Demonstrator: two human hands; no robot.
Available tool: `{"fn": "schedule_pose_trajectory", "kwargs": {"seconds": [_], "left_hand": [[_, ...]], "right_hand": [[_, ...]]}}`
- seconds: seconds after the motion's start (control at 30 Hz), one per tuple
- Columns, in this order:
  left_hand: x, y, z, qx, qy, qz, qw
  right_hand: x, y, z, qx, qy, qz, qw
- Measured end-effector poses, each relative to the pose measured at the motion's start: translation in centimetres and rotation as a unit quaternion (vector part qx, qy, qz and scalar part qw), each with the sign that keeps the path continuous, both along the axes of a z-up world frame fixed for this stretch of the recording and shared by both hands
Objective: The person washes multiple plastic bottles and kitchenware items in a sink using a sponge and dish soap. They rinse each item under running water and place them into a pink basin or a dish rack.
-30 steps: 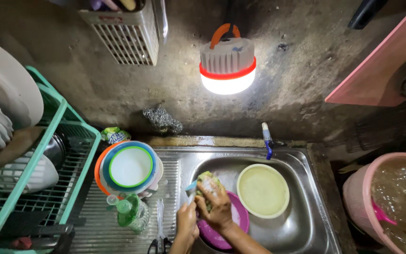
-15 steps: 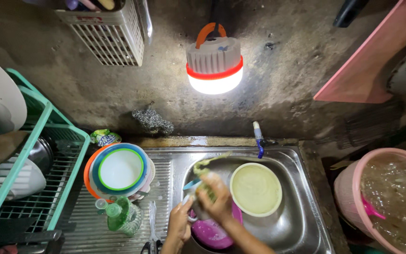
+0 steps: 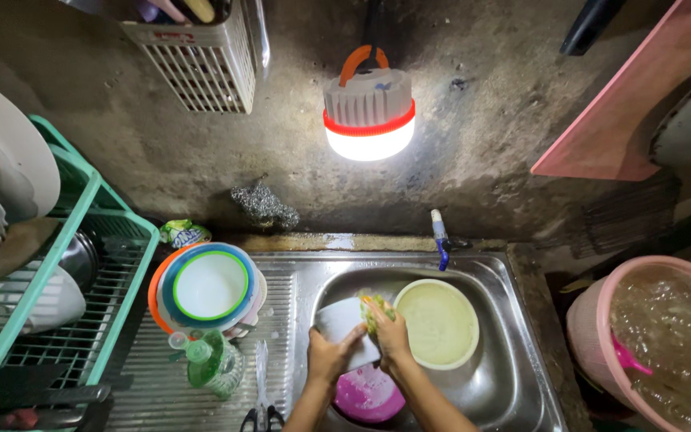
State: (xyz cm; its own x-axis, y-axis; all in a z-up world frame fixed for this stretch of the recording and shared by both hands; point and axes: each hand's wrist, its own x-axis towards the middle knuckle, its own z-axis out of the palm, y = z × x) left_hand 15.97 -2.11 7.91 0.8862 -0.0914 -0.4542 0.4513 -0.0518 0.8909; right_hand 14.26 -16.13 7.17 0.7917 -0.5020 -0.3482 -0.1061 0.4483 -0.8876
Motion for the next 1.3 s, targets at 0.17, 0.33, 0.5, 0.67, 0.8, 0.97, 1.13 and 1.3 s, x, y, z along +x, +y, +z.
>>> {"fn": "schedule_pose_trajectory", "kwargs": {"seconds": [0.17,0.33,0.5,0.67,0.8,0.97,1.13,1.3], "left_hand": [[1.0,0.4,0.2,-0.200,0.284,0.124,0.930],[1.4,1.0,-2.0,-0.506,0.239,-0.002,0.829],[0.5,2.1,-0.4,-0.514,0.290,0.013,0.807],[0.1,5.0,2.7,-0.509,0.233,-0.145,0.816],[0.1,6.1,2.5,-0.498,0.246,-0.250,0.793],[3.2,5.1,2.9,-0.401,0.235,-0.206,0.861],[4.2,6.4,4.5,-0.190,-0.056,-0.178,0.964],[2.4,5.3,3.3,-0.425,-0.034,-0.056,0.903]], "right_hand": [[-2.2,5.3,4.3,-0.453,-0.018,-0.011,0.891],[-5.8,7.3,5.9,-0.686,-0.246,0.045,0.683],[-4.7,4.4,3.5,-0.653,-0.256,-0.012,0.712],[0.3,-0.6,3.7,-0.160,-0.180,0.135,0.961],[3.5,-5.6,4.5,-0.207,-0.078,0.267,0.938],[1.8,-6.3,4.6,-0.113,0.178,0.478,0.853],[-0.4,-2.7,5.4,0.144,0.046,0.384,0.911],[-1.0,0.8,3.1,-0.187,-0.079,0.410,0.889]]}}
